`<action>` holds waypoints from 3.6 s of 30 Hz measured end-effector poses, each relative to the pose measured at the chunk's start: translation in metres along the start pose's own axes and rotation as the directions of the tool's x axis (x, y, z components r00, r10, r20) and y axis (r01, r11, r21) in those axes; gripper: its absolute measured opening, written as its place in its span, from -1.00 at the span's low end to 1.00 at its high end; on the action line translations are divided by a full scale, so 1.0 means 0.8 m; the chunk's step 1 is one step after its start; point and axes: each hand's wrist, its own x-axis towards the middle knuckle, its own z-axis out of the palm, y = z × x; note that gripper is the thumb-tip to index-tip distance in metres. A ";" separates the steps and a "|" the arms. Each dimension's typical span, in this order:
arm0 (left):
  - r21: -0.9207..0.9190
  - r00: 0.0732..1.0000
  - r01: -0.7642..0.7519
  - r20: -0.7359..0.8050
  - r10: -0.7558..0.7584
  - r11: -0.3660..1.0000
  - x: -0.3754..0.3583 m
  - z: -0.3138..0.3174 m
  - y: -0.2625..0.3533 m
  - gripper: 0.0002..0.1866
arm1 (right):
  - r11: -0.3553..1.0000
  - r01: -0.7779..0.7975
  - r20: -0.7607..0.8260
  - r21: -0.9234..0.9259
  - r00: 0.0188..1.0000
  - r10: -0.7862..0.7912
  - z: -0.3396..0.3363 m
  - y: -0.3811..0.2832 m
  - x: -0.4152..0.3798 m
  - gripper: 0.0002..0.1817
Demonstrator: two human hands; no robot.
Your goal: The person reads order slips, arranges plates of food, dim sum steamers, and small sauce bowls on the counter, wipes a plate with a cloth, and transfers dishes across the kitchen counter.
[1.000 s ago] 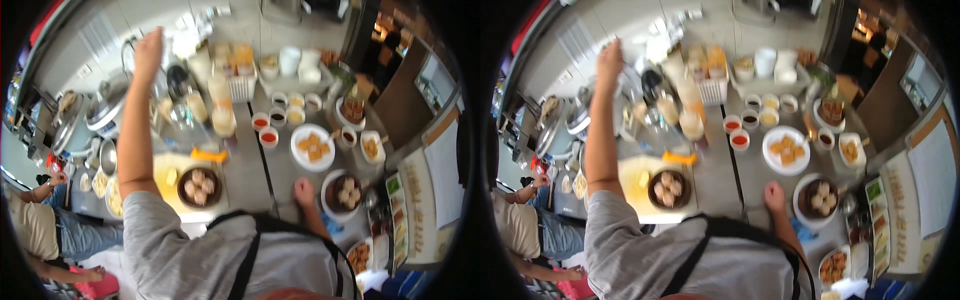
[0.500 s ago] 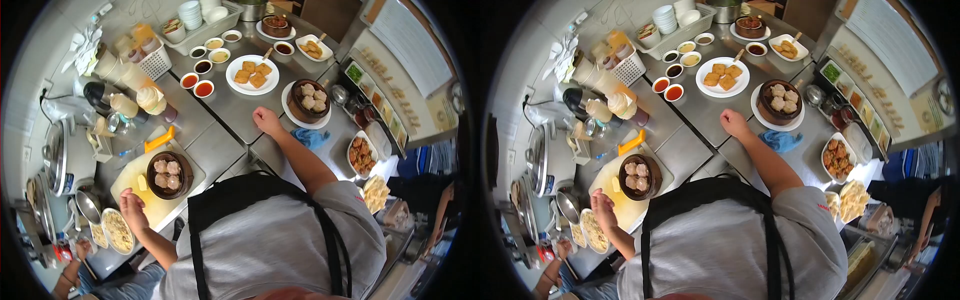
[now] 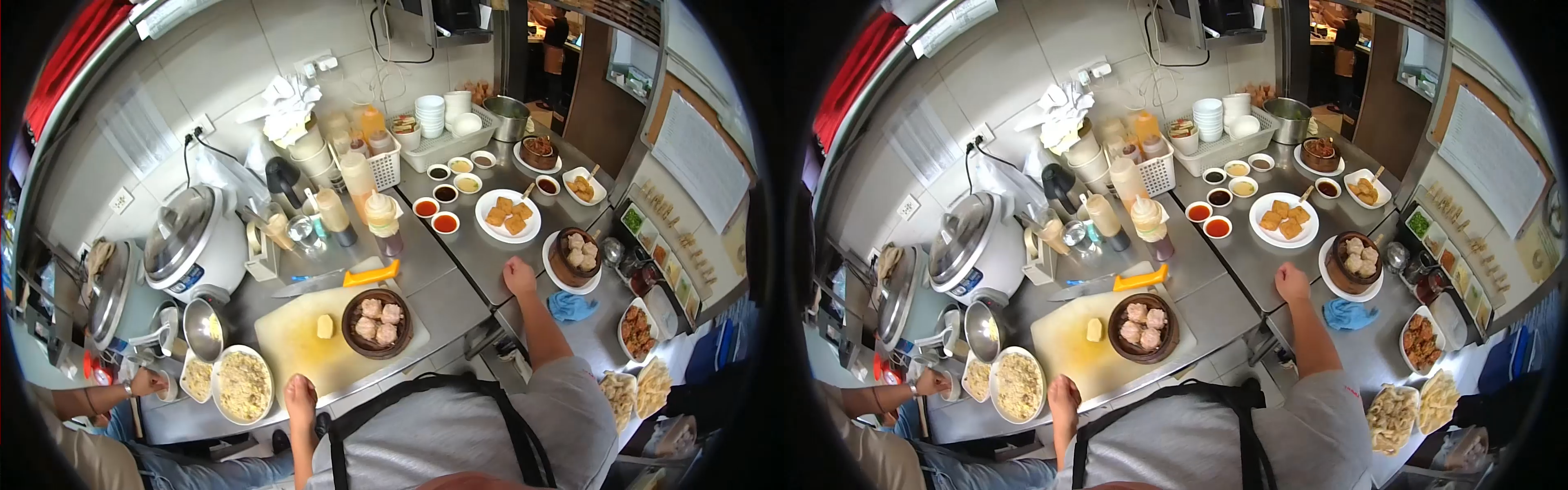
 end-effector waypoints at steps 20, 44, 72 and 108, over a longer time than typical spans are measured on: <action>0.034 0.943 -0.329 -0.041 0.331 0.944 0.122 0.094 0.129 -0.74 | 0.995 0.055 0.105 -0.085 0.993 -0.046 0.003 -0.015 -0.009 -0.88; -0.316 0.798 -0.513 0.168 0.579 0.798 0.372 0.327 0.447 -0.61 | 0.977 0.110 0.068 0.184 0.990 -0.125 -0.012 -0.009 -0.009 -0.90; -0.289 0.895 -0.351 0.177 0.410 0.891 0.306 0.446 0.249 -0.85 | 0.653 -0.324 0.456 0.685 0.889 -0.036 -0.036 -0.007 0.030 -0.89; 0.570 0.721 -0.663 0.660 0.209 0.486 0.116 0.483 -0.067 -0.61 | 0.904 0.225 0.065 -0.363 0.974 -0.216 -0.036 0.011 -0.001 -0.83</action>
